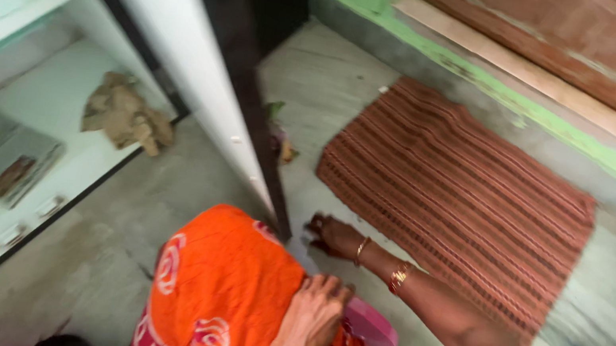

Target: The person sits on the floor and cleans several metal wrenches by hand using a pink bowl of water. They wipe each wrench, place it in the bowl, and later transfer the cleaned wrenches into a pink container.

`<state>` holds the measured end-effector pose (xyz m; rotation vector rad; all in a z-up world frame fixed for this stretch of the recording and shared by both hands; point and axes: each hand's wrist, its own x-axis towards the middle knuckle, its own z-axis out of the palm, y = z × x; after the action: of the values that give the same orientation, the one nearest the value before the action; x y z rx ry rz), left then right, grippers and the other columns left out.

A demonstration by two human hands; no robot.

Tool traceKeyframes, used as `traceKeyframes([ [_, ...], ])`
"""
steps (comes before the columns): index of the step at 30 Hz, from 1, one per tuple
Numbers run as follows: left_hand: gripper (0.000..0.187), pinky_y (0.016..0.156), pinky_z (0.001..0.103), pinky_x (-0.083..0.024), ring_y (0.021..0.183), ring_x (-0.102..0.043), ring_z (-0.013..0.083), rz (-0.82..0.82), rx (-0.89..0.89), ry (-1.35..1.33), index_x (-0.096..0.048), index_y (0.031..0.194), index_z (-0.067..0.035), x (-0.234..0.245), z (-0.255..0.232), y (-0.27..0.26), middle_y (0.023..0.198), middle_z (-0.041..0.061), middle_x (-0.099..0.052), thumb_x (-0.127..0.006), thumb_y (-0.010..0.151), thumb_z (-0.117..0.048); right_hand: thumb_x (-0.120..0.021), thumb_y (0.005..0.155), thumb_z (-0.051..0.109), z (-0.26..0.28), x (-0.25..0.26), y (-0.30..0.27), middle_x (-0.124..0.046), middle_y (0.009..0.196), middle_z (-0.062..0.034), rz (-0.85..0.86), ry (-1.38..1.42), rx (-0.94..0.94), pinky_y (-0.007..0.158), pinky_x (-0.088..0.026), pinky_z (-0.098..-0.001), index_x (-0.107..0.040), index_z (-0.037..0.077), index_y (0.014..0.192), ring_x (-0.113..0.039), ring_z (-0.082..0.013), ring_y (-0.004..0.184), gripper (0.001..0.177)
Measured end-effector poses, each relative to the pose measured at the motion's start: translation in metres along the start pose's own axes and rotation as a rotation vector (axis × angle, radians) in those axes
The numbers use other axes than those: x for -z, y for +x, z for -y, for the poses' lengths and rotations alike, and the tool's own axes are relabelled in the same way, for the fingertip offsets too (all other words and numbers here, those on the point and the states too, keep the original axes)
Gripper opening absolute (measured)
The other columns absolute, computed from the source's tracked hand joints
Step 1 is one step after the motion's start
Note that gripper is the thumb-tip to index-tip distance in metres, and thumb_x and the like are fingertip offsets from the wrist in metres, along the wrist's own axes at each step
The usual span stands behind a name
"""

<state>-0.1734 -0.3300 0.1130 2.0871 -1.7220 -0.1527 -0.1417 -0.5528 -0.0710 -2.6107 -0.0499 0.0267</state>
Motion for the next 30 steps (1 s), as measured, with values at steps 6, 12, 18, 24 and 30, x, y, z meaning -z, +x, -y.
traceKeyframes([
  [6, 0.034, 0.091, 0.044, -0.048, 0.104, -0.060, 0.0302, -0.034, -0.061, -0.102, -0.074, 0.111, -0.010, -0.012, 0.013, -0.004, 0.104, 0.009, -0.066, -0.063, 0.080, -0.004, -0.068, 0.083, 0.024, -0.068, 0.004, 0.149, -0.057, 0.131, -0.0280, -0.331, -0.165, 0.047, 0.087, -0.054, -0.0459, -0.053, 0.002, 0.133, -0.062, -0.0439, 0.106, 0.056],
  [12, 0.029, 0.094, 0.042, -0.046, 0.108, -0.059, 0.0264, -0.006, -0.121, -0.016, -0.070, 0.112, -0.013, -0.023, 0.029, -0.003, 0.108, 0.007, -0.063, -0.061, 0.085, -0.009, -0.067, 0.085, 0.024, -0.076, 0.040, 0.231, -0.058, 0.128, -0.0258, -0.199, -0.221, -0.136, 0.087, -0.055, -0.0442, -0.055, 0.002, 0.131, -0.063, -0.0413, 0.105, 0.052],
  [18, 0.023, 0.098, 0.038, -0.044, 0.112, -0.057, 0.0238, -0.057, -0.149, -0.014, -0.064, 0.117, -0.012, -0.037, 0.053, -0.009, 0.113, 0.007, -0.058, -0.055, 0.095, -0.011, -0.065, 0.086, 0.025, -0.048, 0.030, 0.241, -0.059, 0.125, -0.0235, -0.158, -0.187, -0.082, 0.087, -0.056, -0.0424, -0.056, 0.002, 0.128, -0.064, -0.0387, 0.104, 0.049],
  [24, 0.018, 0.103, 0.035, -0.043, 0.116, -0.054, 0.0212, -0.151, -0.178, -0.085, -0.057, 0.123, -0.011, -0.050, 0.048, -0.016, 0.117, 0.007, -0.054, -0.050, 0.106, -0.012, -0.064, 0.087, 0.025, -0.004, 0.005, 0.158, -0.060, 0.122, -0.0213, 0.023, -0.027, 0.004, 0.087, -0.056, -0.0407, -0.058, 0.002, 0.125, -0.065, -0.0361, 0.104, 0.045],
  [30, 0.008, 0.103, 0.032, -0.041, 0.115, -0.053, 0.0191, -0.486, -0.221, -0.356, -0.049, 0.118, -0.012, -0.017, 0.028, -0.055, 0.120, 0.007, -0.051, -0.042, 0.114, -0.015, -0.062, 0.088, 0.026, 0.049, 0.015, 0.071, -0.061, 0.119, -0.0190, 0.250, 0.110, 0.045, 0.088, -0.057, -0.0390, -0.059, 0.002, 0.123, -0.066, -0.0335, 0.103, 0.042],
])
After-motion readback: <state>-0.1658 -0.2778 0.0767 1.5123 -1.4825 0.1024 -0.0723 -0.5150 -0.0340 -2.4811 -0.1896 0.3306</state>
